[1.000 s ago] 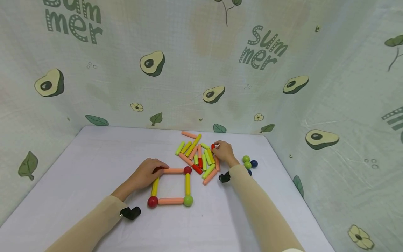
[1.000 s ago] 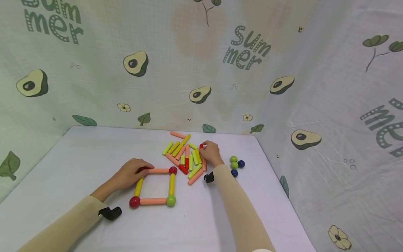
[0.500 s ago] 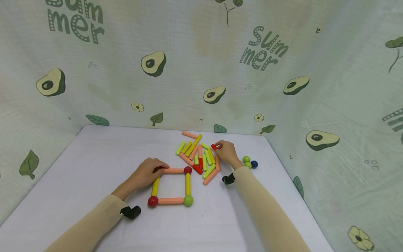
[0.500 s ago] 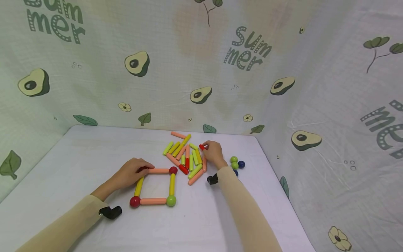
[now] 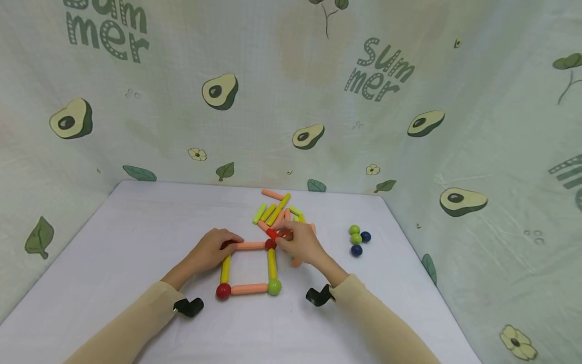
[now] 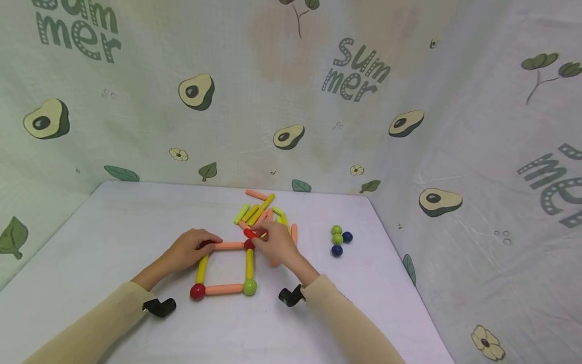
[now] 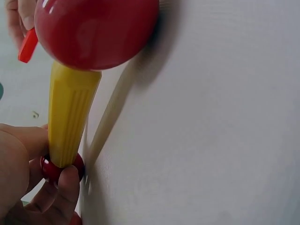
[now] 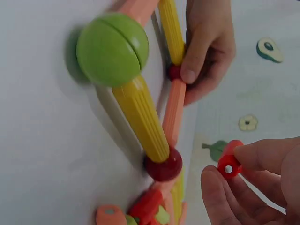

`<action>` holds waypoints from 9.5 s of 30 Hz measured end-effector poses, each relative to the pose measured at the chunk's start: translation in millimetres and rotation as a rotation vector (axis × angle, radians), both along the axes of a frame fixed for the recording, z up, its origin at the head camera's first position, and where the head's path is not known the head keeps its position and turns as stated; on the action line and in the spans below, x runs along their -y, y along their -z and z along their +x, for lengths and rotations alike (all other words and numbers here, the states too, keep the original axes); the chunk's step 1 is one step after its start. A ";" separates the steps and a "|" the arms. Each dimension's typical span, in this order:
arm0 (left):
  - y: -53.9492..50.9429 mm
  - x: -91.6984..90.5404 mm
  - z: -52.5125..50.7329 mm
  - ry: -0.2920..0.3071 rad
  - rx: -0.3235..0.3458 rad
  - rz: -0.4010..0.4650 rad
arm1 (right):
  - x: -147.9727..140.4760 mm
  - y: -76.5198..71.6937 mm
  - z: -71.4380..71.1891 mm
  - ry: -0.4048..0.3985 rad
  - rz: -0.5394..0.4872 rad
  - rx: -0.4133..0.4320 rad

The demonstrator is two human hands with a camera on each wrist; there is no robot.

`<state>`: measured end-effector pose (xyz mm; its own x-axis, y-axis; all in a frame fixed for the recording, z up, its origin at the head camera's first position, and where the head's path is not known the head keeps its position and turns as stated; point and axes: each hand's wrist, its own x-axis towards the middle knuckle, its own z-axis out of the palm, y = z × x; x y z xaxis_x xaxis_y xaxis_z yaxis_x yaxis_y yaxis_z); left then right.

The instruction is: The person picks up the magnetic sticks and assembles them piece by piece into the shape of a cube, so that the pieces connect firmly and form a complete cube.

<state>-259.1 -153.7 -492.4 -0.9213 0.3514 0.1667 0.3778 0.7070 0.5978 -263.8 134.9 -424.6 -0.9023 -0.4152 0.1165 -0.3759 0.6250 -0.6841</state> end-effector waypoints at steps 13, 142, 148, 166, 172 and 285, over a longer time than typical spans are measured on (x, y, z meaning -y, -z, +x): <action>6.7 2.9 -0.8 0.076 0.004 0.057 | 45.4 39.4 21.7 -0.053 0.006 0.007; -16.1 -9.1 -9.2 0.152 0.110 -0.127 | -46.9 -0.6 7.4 0.067 0.148 0.086; -16.7 -9.1 -9.3 0.157 0.105 -0.126 | -16.0 -0.1 27.3 -0.106 0.157 0.064; -21.6 -9.6 -10.0 0.171 0.101 -0.119 | 23.3 12.5 36.7 -0.196 0.174 0.094; -21.4 -8.8 -9.4 0.173 0.100 -0.124 | 30.3 13.6 36.6 -0.164 0.198 0.095; -14.9 -3.5 -2.5 0.127 0.054 -0.112 | 30.8 43.3 31.0 -0.114 0.157 0.067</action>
<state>-261.6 -150.2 -477.5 -0.8746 0.4794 0.0719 0.4383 0.7186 0.5399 -232.8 104.1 -467.9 -0.8520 -0.5232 -0.0160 -0.4074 0.6820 -0.6074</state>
